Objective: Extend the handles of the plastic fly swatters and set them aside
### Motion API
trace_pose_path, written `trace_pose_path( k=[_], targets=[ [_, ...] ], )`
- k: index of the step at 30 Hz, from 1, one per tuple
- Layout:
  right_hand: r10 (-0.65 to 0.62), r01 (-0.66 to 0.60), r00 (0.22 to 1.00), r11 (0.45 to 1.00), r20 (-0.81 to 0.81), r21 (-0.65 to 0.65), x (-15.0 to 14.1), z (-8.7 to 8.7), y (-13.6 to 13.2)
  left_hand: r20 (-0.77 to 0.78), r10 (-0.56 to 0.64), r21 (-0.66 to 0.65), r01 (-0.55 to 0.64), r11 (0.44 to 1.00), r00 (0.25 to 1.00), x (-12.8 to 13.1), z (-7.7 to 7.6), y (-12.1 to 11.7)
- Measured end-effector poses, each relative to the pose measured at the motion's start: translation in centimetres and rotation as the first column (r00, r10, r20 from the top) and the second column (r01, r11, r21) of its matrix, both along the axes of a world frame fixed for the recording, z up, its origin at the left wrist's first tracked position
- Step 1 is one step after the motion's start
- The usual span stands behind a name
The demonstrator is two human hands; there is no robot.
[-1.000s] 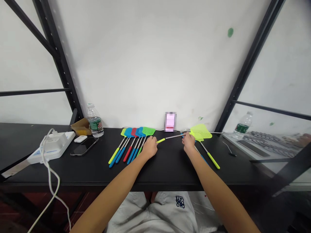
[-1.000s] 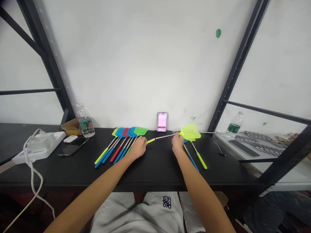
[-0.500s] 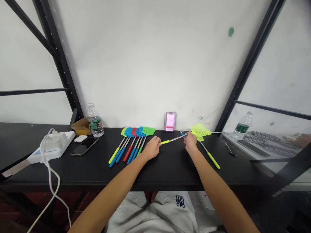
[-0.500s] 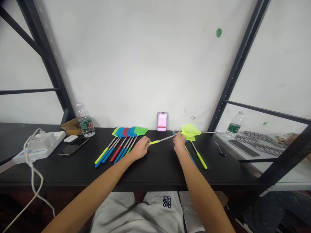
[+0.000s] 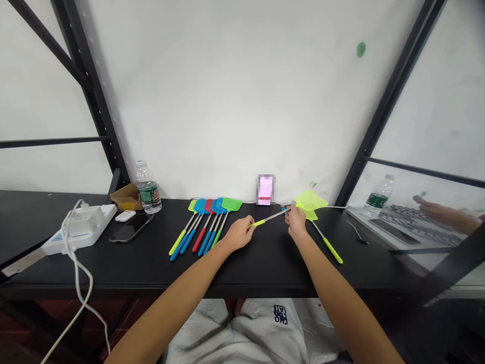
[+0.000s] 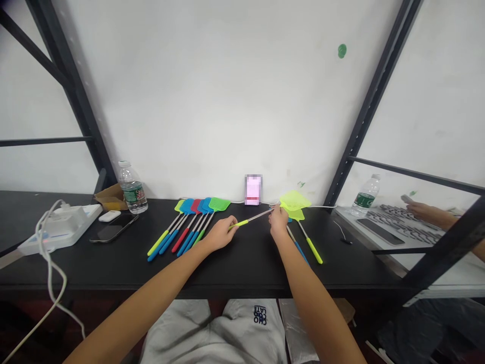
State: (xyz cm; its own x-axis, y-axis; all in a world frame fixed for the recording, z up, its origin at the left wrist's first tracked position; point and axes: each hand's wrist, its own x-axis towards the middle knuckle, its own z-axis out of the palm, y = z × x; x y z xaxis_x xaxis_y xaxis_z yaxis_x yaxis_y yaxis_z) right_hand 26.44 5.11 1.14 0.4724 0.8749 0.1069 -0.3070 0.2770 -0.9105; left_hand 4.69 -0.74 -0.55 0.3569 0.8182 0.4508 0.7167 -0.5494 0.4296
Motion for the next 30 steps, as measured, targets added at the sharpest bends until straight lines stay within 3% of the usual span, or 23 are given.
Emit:
trace_pose_path(
  k=[6, 11, 19, 30],
  targets=[
    [0.167, -0.171, 0.981, 0.985, 0.103, 0.032, -1.0, -0.4, -0.5, -0.022, 0.028, -0.013, -0.028, 1.0, 0.999, 0.3, 0.4, -0.5],
    [0.307, -0.31, 0.934, 0.951, 0.181, -0.013, -2.0, -0.6, -1.3, -0.021, 0.02, -0.001, -0.02, 1.0, 1.0, 0.4, 0.5, -0.7],
    [0.38, -0.378, 0.901, 0.924, 0.208, -0.053, -2.9, -1.2, -1.5, -0.024, 0.022, -0.02, -0.022, 1.0, 0.999, 0.5, 0.6, -0.7],
    [0.379, -0.383, 0.913, 0.924, 0.148, -0.004, -2.5, -1.3, -1.1, 0.082, -0.078, -0.073, 0.084, 0.994, 0.994, 1.0, 0.9, -0.9]
  ],
)
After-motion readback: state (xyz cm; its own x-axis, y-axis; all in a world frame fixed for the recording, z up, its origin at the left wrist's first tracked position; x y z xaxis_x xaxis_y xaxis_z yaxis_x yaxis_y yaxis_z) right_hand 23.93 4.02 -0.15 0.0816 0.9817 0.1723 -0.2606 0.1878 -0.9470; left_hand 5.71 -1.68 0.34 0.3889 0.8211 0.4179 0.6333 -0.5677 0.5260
